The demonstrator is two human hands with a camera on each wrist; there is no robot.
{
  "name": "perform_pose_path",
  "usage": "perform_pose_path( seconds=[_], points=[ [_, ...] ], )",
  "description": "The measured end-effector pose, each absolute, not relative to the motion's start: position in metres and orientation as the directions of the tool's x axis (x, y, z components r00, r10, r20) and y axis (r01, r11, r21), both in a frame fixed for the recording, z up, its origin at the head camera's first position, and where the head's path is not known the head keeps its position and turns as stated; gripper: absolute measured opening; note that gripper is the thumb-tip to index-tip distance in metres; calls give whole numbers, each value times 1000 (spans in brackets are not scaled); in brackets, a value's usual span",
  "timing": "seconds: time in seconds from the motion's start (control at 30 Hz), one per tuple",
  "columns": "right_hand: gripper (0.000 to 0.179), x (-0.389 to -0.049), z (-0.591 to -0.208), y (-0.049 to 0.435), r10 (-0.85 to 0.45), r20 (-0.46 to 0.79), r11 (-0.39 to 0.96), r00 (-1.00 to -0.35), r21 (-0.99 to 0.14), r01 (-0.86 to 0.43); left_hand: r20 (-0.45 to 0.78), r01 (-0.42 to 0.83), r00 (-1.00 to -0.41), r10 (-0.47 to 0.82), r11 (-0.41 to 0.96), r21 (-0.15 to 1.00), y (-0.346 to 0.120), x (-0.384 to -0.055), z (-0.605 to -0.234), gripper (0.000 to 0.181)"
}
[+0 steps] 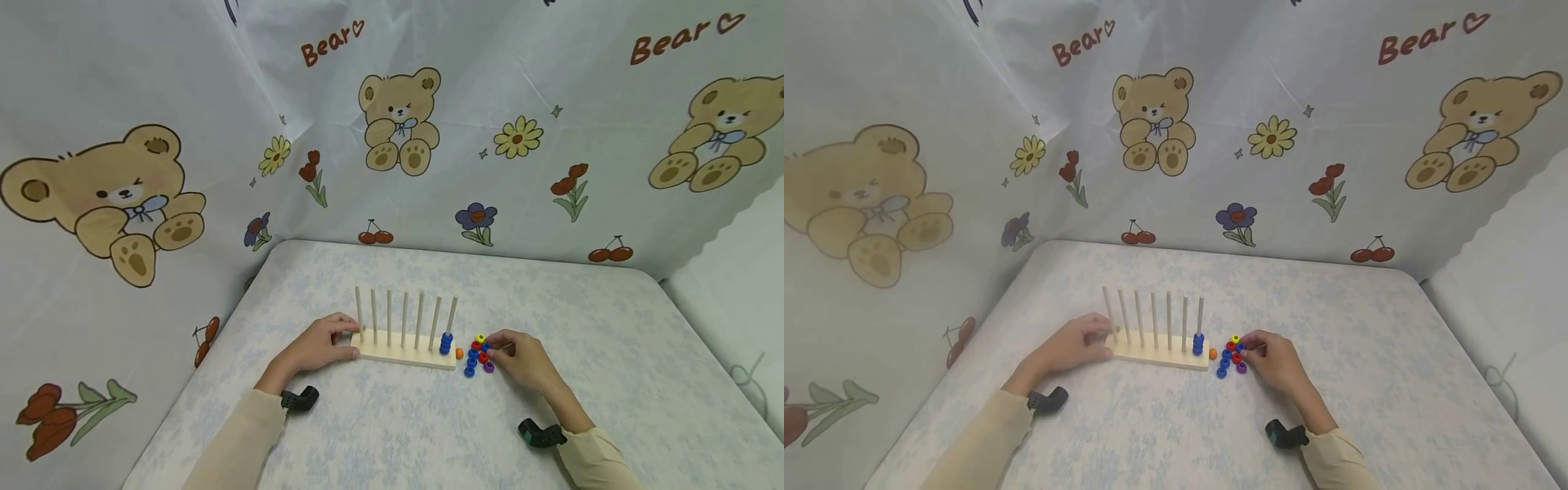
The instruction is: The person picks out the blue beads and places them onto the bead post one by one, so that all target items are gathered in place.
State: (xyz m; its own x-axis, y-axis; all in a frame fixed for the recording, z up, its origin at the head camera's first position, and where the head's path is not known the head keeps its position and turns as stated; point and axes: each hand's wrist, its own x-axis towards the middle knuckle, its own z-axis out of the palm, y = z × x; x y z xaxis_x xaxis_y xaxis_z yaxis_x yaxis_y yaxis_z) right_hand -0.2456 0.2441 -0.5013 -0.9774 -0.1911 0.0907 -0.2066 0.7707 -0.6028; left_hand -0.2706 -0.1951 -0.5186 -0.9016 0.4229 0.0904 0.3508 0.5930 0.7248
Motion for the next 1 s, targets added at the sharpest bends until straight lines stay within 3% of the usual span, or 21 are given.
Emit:
perform_pose_path(
  seconds=[1.0],
  points=[
    [15, -245, -496, 245, -164, 120, 780, -979, -592, -203, 66, 332, -902, 428, 587, 738, -195, -269, -517, 49]
  ],
)
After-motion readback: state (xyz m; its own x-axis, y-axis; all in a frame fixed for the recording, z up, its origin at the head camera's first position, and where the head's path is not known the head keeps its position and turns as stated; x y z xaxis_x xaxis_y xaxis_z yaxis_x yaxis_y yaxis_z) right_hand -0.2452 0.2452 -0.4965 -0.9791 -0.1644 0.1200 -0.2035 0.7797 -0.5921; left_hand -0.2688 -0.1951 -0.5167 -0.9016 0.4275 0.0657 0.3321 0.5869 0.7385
